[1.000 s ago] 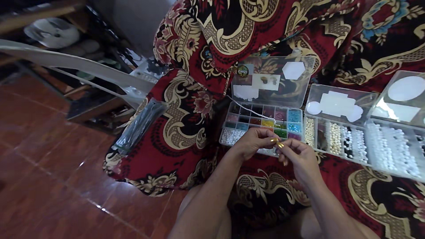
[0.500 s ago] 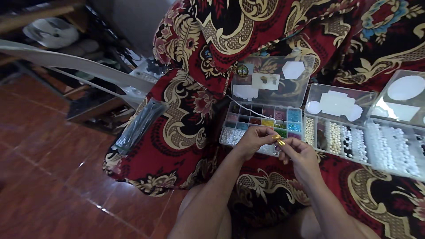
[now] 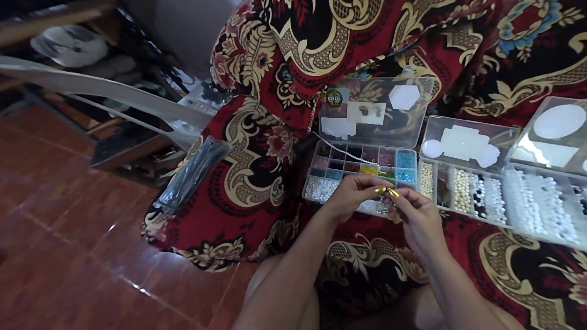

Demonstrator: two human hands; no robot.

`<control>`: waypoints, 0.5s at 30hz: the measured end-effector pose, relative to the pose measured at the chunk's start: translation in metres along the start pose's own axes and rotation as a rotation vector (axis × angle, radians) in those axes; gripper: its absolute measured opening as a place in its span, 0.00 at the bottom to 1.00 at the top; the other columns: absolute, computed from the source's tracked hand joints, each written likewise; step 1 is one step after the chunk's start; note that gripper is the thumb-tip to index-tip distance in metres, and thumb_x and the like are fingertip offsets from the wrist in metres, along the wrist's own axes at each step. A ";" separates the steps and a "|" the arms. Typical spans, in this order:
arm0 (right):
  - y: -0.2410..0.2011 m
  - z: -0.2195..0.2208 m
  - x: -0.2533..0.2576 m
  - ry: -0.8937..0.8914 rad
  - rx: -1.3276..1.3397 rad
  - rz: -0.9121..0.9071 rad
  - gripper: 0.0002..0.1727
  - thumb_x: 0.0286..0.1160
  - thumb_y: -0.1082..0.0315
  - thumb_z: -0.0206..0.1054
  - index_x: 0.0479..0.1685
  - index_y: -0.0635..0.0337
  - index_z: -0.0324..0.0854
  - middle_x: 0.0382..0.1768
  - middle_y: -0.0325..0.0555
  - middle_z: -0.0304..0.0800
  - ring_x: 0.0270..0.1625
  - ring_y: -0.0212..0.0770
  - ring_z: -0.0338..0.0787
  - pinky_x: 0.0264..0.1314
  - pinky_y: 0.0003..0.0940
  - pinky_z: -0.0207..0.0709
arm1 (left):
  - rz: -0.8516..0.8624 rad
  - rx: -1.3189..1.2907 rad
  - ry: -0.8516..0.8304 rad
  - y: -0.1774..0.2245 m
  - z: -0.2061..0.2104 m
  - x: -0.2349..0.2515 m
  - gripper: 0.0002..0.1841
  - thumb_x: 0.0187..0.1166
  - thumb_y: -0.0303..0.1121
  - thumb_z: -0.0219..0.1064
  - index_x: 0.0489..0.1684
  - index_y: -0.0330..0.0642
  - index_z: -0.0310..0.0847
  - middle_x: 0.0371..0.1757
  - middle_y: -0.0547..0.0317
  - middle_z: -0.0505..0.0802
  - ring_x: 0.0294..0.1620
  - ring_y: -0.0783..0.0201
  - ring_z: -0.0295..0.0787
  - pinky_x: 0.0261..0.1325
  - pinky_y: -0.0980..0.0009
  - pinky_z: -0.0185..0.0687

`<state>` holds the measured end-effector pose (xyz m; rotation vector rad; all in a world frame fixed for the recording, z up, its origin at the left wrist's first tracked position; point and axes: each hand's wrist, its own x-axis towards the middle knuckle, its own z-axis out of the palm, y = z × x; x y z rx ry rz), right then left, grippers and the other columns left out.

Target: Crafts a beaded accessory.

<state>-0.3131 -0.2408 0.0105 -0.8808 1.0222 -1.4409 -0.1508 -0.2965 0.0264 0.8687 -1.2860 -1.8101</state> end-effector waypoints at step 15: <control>0.002 0.001 -0.003 -0.015 -0.182 -0.136 0.07 0.74 0.75 0.65 0.38 0.63 0.90 0.28 0.34 0.94 0.22 0.24 0.88 0.26 0.18 0.84 | -0.051 -0.028 0.034 0.003 -0.002 0.000 0.07 0.81 0.19 0.62 0.41 0.37 0.86 0.40 0.65 0.93 0.42 0.71 0.91 0.55 0.70 0.88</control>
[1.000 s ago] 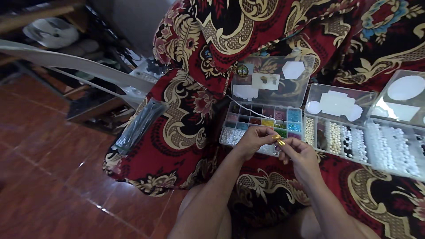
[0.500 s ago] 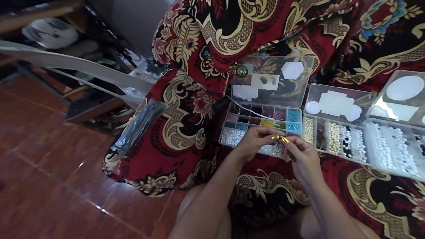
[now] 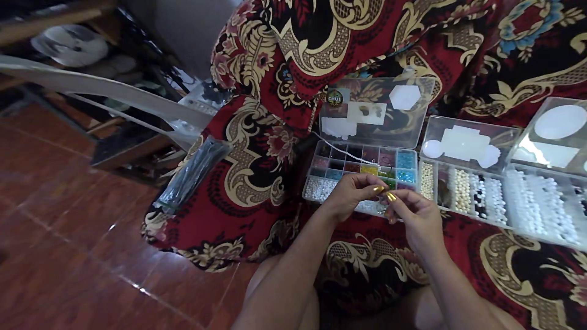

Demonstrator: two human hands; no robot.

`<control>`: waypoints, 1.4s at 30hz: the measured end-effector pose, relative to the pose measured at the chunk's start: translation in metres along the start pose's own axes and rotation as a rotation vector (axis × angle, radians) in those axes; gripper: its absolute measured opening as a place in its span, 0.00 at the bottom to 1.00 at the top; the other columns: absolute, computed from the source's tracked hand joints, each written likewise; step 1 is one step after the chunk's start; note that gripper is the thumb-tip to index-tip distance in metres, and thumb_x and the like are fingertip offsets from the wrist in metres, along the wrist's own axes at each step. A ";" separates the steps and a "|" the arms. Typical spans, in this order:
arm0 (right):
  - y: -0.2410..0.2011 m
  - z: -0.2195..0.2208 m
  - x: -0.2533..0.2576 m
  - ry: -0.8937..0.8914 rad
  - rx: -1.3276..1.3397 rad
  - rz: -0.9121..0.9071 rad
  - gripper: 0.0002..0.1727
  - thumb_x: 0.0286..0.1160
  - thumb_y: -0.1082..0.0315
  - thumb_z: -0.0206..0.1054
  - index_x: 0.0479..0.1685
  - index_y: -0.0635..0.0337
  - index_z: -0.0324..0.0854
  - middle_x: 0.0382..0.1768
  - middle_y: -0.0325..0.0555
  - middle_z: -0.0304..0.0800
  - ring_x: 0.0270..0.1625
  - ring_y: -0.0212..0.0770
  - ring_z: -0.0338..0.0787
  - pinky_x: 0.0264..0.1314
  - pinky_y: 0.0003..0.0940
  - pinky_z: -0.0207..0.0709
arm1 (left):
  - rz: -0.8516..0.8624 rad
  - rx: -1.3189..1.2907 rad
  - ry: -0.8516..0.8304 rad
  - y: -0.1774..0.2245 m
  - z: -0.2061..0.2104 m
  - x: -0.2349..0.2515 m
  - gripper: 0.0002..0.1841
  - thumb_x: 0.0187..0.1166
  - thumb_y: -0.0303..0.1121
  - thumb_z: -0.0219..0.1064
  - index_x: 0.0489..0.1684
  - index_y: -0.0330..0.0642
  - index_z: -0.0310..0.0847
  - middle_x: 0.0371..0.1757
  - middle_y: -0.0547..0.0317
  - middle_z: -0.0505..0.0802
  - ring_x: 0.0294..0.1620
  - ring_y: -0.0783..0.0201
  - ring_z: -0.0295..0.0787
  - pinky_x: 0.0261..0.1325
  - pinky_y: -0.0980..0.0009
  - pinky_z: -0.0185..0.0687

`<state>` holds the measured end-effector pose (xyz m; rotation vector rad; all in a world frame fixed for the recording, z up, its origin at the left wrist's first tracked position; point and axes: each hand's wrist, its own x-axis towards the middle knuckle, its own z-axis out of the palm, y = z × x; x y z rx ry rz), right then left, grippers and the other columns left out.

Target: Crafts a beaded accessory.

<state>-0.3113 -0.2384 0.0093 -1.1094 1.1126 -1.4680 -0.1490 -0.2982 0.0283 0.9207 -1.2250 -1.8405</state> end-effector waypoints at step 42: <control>0.000 0.001 -0.001 0.069 -0.030 -0.065 0.06 0.72 0.74 0.67 0.38 0.60 0.90 0.24 0.29 0.90 0.20 0.21 0.85 0.24 0.16 0.82 | -0.008 -0.118 0.024 -0.004 0.008 0.001 0.09 0.81 0.18 0.61 0.36 0.39 0.86 0.38 0.65 0.94 0.40 0.71 0.92 0.53 0.71 0.89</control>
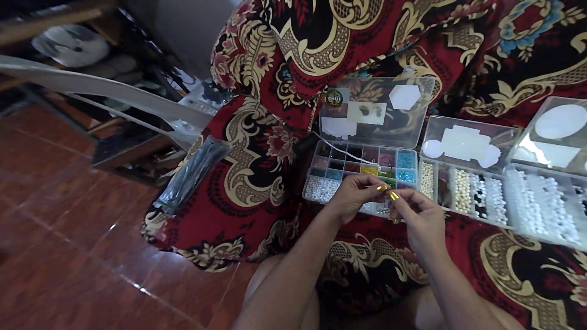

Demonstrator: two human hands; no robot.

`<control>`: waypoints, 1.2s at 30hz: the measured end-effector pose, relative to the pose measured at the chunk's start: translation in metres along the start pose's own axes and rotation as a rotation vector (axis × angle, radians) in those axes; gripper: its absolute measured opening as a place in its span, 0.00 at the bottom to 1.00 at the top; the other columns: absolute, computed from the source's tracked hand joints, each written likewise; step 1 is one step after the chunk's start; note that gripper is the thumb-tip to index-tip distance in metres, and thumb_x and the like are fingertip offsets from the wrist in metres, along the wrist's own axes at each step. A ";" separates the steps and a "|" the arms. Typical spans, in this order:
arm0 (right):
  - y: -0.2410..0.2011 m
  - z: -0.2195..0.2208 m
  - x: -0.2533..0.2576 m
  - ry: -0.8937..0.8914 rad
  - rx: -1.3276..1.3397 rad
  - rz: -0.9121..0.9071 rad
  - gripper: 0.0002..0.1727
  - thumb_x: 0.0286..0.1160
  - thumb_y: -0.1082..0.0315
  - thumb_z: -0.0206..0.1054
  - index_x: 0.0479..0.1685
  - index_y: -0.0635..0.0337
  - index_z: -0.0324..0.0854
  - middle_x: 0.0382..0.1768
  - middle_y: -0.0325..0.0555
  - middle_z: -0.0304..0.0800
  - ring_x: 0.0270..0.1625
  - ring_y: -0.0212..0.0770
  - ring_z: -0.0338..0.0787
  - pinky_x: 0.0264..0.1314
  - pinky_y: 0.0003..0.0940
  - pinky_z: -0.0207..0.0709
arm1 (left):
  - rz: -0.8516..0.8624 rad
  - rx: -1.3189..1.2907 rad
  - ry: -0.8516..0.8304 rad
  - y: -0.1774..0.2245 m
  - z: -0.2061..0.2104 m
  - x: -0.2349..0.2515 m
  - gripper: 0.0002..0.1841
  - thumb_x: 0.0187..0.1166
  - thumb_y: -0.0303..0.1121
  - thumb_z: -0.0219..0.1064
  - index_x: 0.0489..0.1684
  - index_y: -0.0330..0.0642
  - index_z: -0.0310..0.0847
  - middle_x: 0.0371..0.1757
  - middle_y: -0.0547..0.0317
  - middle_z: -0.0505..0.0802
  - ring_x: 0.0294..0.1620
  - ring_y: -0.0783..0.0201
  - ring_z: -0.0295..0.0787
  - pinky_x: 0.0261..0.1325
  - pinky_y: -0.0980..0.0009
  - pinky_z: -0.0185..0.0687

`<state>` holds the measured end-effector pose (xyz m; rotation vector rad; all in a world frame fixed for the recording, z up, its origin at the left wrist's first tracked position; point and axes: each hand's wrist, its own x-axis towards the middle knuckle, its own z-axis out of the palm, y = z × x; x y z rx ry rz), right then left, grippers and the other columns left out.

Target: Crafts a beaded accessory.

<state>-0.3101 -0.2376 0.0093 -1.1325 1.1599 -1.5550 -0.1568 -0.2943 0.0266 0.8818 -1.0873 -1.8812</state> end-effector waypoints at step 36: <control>0.000 0.000 0.001 0.011 -0.045 -0.005 0.05 0.71 0.75 0.69 0.37 0.62 0.92 0.22 0.30 0.91 0.20 0.22 0.86 0.25 0.16 0.83 | 0.059 0.068 0.004 -0.005 0.000 0.002 0.08 0.79 0.18 0.63 0.38 0.37 0.87 0.39 0.65 0.94 0.40 0.72 0.92 0.53 0.71 0.89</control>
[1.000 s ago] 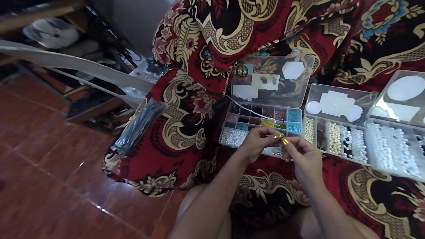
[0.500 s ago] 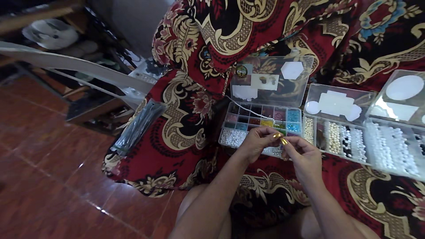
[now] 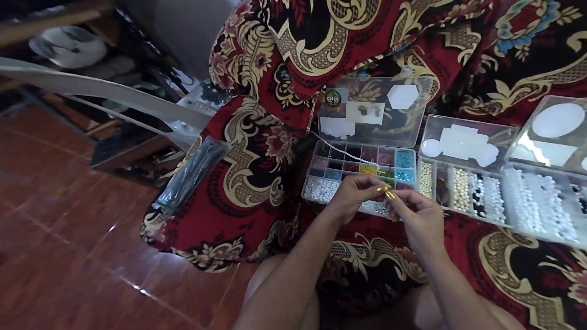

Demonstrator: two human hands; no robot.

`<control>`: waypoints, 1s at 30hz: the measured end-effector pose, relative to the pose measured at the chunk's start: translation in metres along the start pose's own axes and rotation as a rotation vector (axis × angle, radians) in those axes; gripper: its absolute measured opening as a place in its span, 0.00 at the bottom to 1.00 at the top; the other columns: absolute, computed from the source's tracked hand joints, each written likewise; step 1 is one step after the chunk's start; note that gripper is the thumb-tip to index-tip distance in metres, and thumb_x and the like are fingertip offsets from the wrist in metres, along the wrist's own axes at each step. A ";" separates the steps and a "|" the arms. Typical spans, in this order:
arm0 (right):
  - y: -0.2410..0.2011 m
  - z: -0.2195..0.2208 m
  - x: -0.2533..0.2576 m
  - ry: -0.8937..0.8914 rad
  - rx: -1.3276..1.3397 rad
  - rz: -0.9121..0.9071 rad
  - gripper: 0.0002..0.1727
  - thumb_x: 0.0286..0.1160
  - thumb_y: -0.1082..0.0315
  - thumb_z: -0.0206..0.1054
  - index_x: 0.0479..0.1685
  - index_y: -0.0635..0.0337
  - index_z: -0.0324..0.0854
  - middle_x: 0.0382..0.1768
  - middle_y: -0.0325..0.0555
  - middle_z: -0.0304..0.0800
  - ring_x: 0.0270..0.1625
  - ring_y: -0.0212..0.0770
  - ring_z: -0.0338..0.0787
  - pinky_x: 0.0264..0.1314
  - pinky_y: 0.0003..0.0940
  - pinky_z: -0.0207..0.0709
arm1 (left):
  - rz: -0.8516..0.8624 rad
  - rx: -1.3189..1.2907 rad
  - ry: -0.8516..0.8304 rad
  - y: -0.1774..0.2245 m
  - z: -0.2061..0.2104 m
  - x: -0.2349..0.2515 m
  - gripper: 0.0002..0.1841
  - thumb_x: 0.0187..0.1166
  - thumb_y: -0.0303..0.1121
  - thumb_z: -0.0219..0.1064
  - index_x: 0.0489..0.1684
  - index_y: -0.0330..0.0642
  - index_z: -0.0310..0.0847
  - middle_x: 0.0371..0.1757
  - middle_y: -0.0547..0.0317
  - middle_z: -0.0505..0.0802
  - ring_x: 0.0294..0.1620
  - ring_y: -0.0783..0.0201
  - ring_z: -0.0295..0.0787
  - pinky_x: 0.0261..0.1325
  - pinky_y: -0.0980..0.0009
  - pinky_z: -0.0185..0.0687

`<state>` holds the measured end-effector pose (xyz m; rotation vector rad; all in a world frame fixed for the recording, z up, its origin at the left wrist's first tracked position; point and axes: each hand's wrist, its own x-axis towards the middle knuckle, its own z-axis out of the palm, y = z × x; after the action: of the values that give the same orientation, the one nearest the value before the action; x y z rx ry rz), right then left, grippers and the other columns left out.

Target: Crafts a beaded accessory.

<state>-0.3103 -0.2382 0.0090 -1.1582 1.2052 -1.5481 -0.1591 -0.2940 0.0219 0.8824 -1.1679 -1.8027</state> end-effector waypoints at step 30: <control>0.002 -0.001 0.001 -0.036 0.058 0.058 0.05 0.72 0.75 0.69 0.39 0.62 0.92 0.24 0.31 0.92 0.21 0.21 0.85 0.24 0.16 0.81 | 0.108 0.113 0.042 0.000 0.000 0.001 0.04 0.77 0.20 0.67 0.39 0.34 0.88 0.41 0.63 0.93 0.41 0.73 0.91 0.52 0.73 0.88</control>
<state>-0.3110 -0.2395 0.0072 -1.0995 1.1526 -1.5038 -0.1596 -0.2946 0.0223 0.9000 -1.2763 -1.6375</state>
